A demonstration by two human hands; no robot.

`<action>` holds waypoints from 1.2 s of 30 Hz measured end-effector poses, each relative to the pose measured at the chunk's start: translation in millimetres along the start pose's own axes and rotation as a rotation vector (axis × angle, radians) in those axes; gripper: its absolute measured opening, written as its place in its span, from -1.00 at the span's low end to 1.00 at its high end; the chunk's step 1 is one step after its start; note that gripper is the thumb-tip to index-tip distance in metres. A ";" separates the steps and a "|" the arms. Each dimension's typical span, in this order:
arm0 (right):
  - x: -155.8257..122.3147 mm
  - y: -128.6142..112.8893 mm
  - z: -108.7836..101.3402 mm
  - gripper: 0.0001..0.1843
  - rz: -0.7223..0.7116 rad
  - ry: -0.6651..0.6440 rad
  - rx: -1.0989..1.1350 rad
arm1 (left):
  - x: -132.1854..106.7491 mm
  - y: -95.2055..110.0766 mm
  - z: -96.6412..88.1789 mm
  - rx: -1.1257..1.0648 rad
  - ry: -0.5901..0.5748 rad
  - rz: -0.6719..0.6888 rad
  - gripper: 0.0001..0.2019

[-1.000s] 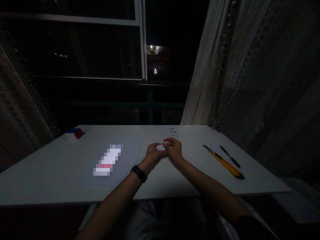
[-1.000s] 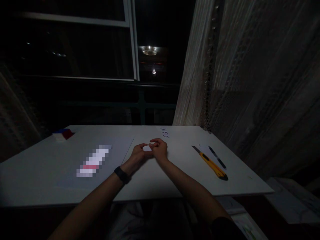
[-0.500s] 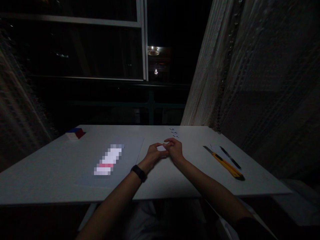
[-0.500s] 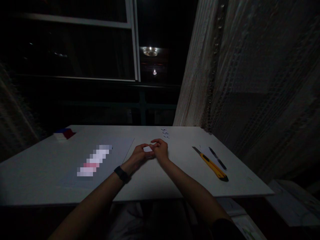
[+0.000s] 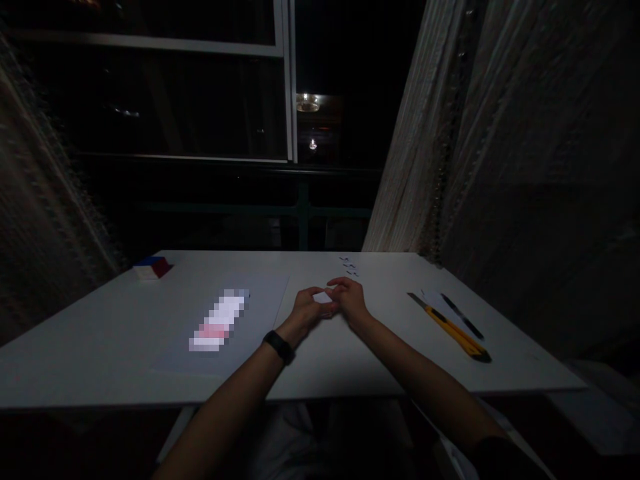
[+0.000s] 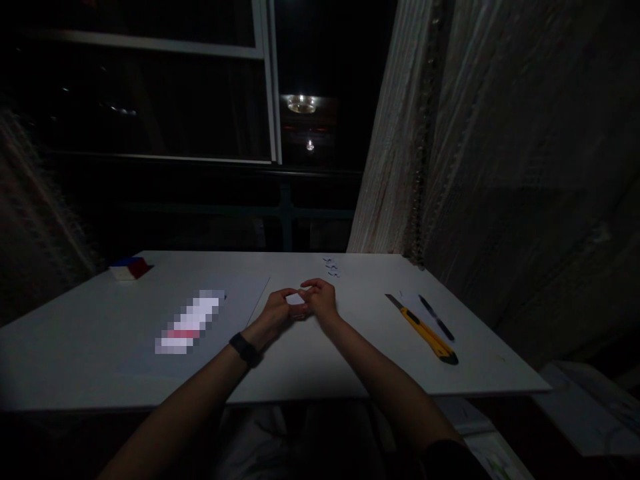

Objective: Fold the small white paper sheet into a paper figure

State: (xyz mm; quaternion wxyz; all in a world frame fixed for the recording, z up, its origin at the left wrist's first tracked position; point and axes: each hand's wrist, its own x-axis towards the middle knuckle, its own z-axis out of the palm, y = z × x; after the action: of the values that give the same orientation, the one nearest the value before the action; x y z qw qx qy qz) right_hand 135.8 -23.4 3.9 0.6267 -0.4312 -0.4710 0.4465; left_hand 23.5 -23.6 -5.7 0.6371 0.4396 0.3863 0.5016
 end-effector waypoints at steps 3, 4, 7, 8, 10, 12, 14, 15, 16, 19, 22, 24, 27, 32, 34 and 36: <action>2.9 -3.4 -6.9 -0.72 0.035 -0.134 -0.007 | -1.1 1.3 0.9 -0.001 0.018 -0.003 -0.49; 3.9 -4.4 -9.1 -0.70 0.041 -0.173 -0.016 | -1.7 1.8 1.3 0.008 0.029 -0.006 -0.49; 6.3 -6.1 -13.3 -0.68 0.056 -0.231 -0.040 | -4.2 3.6 2.7 0.058 0.058 0.010 -0.46; 6.8 -6.4 -13.7 -0.67 0.061 -0.236 -0.041 | -5.2 4.4 3.2 0.072 0.062 0.025 -0.46; 7.8 -6.6 -13.5 -0.68 0.073 -0.233 -0.046 | -7.4 6.3 4.3 0.094 0.055 0.052 -0.46; 9.0 -6.6 -13.2 -0.69 0.088 -0.214 -0.067 | -9.4 8.1 5.2 0.109 0.036 0.066 -0.49; 10.3 -6.7 -13.9 -0.71 0.094 -0.192 -0.095 | -10.2 9.0 5.6 0.119 0.015 0.065 -0.51; 11.0 -6.9 -14.7 -0.71 0.091 -0.190 -0.104 | -10.0 8.9 5.3 0.117 0.009 0.062 -0.51; 11.6 -7.4 -15.8 -0.70 0.086 -0.201 -0.111 | -9.4 8.5 4.8 0.112 0.005 0.058 -0.50; 13.1 -9.5 -19.9 -0.71 0.077 -0.272 -0.117 | -7.0 5.9 2.1 0.089 -0.019 0.033 -0.47; 14.2 -11.5 -22.8 -0.78 0.075 -0.292 -0.115 | -6.4 4.0 -0.1 0.085 -0.072 0.000 -0.43; 14.9 -11.9 -23.3 -0.80 0.055 -0.289 -0.132 | -7.3 4.2 -0.3 0.089 -0.105 -0.015 -0.41; 15.6 -12.0 -23.5 -0.75 0.002 -0.276 -0.154 | -8.8 6.6 0.5 0.073 -0.121 -0.021 -0.42; 16.7 -16.4 -28.7 -0.82 -0.105 -0.256 -0.259 | -9.3 13.2 0.4 0.026 -0.093 0.018 -0.61; 17.7 -18.9 -31.8 -0.85 -0.163 -0.282 -0.362 | -9.0 14.9 -0.8 0.043 -0.098 0.017 -0.66; 19.1 -20.4 -34.8 -0.84 -0.198 -0.317 -0.448 | -8.4 15.6 -2.4 0.064 -0.104 0.016 -0.67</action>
State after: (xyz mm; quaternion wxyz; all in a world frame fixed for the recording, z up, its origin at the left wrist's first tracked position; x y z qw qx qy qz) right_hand 175.8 -13.8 21.0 0.4750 -0.4356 -0.6899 0.3297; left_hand 15.0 -29.6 8.7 0.6381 0.4883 0.3649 0.4704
